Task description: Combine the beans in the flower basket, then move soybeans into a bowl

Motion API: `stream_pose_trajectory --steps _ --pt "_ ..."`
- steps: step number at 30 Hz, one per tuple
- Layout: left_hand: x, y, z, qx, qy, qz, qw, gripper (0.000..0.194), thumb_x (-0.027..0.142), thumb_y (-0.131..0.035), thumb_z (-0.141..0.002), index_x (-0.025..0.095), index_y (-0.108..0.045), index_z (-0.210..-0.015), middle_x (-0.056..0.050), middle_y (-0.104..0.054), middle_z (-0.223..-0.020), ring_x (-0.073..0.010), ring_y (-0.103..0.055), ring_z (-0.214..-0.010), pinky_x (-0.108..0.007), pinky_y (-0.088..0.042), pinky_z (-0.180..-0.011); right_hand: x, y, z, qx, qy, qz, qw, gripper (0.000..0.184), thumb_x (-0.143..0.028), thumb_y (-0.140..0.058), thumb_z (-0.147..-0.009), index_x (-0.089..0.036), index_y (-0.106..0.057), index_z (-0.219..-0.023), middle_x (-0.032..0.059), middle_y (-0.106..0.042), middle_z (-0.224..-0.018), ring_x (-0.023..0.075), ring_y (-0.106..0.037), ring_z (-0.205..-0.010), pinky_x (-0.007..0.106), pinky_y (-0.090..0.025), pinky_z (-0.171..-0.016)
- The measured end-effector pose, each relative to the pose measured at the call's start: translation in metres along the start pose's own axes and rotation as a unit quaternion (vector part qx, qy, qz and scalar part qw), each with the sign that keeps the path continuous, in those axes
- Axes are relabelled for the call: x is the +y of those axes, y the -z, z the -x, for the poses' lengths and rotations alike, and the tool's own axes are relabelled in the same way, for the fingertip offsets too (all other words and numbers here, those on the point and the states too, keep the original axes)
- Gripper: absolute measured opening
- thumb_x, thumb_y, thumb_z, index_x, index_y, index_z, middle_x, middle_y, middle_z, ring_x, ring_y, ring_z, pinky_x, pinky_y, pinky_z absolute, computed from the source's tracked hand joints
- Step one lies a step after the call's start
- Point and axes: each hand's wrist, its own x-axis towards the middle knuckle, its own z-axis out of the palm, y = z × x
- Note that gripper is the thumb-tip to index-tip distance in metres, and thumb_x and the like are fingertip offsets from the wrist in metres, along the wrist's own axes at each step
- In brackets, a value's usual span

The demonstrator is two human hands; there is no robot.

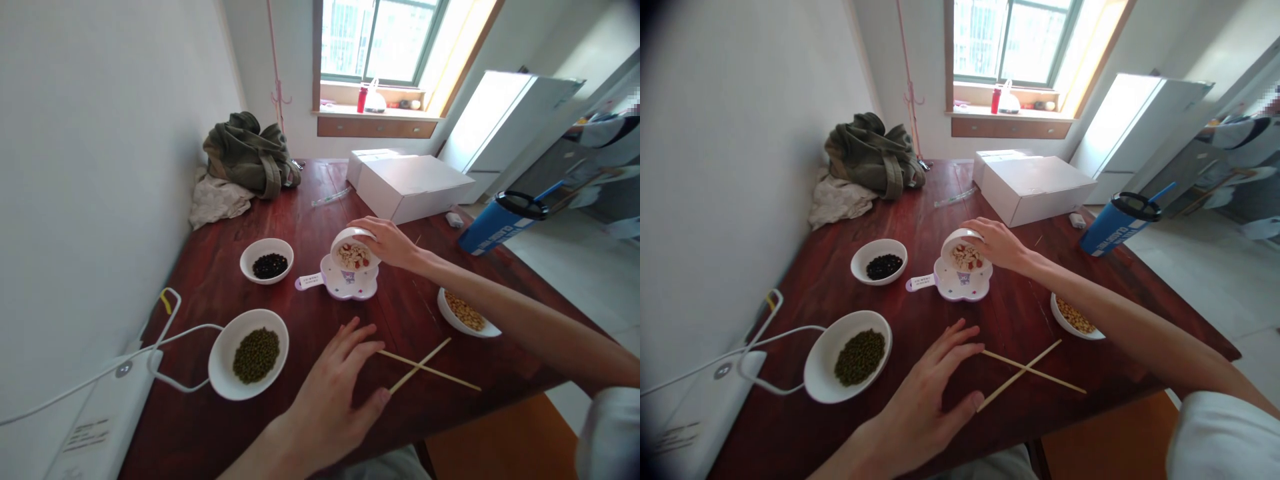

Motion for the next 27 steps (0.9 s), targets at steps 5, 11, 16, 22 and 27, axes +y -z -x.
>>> stream_pose_trajectory --steps 5,11,16,22,27 --pt "-0.009 0.010 0.003 0.025 0.017 0.029 0.999 0.042 0.026 -0.069 -0.102 0.023 -0.070 -0.144 -0.014 -0.062 -0.167 -0.0326 -0.047 -0.167 -0.063 -0.045 -0.136 -0.004 -0.006 0.008 -0.025 0.023 0.093 0.995 0.042 -0.027 -0.058 -0.108 -0.020 -0.067 -0.148 0.0141 -0.076 -0.135 0.0313 -0.077 -0.114 0.041 -0.059 -0.103" --pt "-0.017 0.005 0.003 0.063 -0.003 0.007 0.998 0.036 0.023 -0.071 -0.100 0.025 -0.072 -0.136 -0.012 -0.068 -0.160 -0.0332 -0.053 -0.162 -0.063 -0.049 -0.133 -0.003 -0.007 0.014 -0.046 0.081 0.232 0.968 0.059 -0.016 -0.058 -0.102 -0.020 -0.056 -0.161 0.0165 -0.072 -0.144 0.0320 -0.077 -0.114 0.040 -0.063 -0.085" --pt "-0.026 0.002 0.001 0.114 -0.017 -0.017 0.993 0.031 0.021 -0.069 -0.102 0.025 -0.070 -0.132 -0.013 -0.069 -0.156 -0.0328 -0.056 -0.159 -0.064 -0.051 -0.131 -0.005 0.000 0.021 -0.027 0.121 0.260 0.958 0.065 -0.012 -0.059 -0.099 -0.023 -0.054 -0.163 0.0168 -0.072 -0.146 0.0318 -0.077 -0.117 0.037 -0.063 -0.078" --pt "-0.024 0.001 0.001 0.150 -0.005 -0.021 0.988 0.028 0.021 -0.069 -0.102 0.025 -0.066 -0.129 -0.013 -0.066 -0.155 -0.0303 -0.063 -0.150 -0.059 -0.055 -0.128 0.032 0.019 0.018 0.141 -0.125 0.036 0.981 0.031 -0.045 -0.051 -0.111 -0.024 -0.068 -0.127 0.0104 -0.081 -0.109 0.0314 -0.075 -0.097 0.045 -0.060 -0.087" --pt "-0.023 -0.002 0.000 0.139 -0.014 -0.032 0.990 0.033 0.024 -0.070 -0.103 0.025 -0.064 -0.135 -0.014 -0.064 -0.159 -0.0310 -0.060 -0.153 -0.060 -0.053 -0.130 0.101 0.037 0.034 0.109 -0.311 -0.089 0.940 0.038 -0.060 -0.061 -0.103 -0.025 -0.064 -0.086 0.0051 -0.069 -0.080 0.0240 -0.063 -0.070 0.039 -0.053 -0.066"
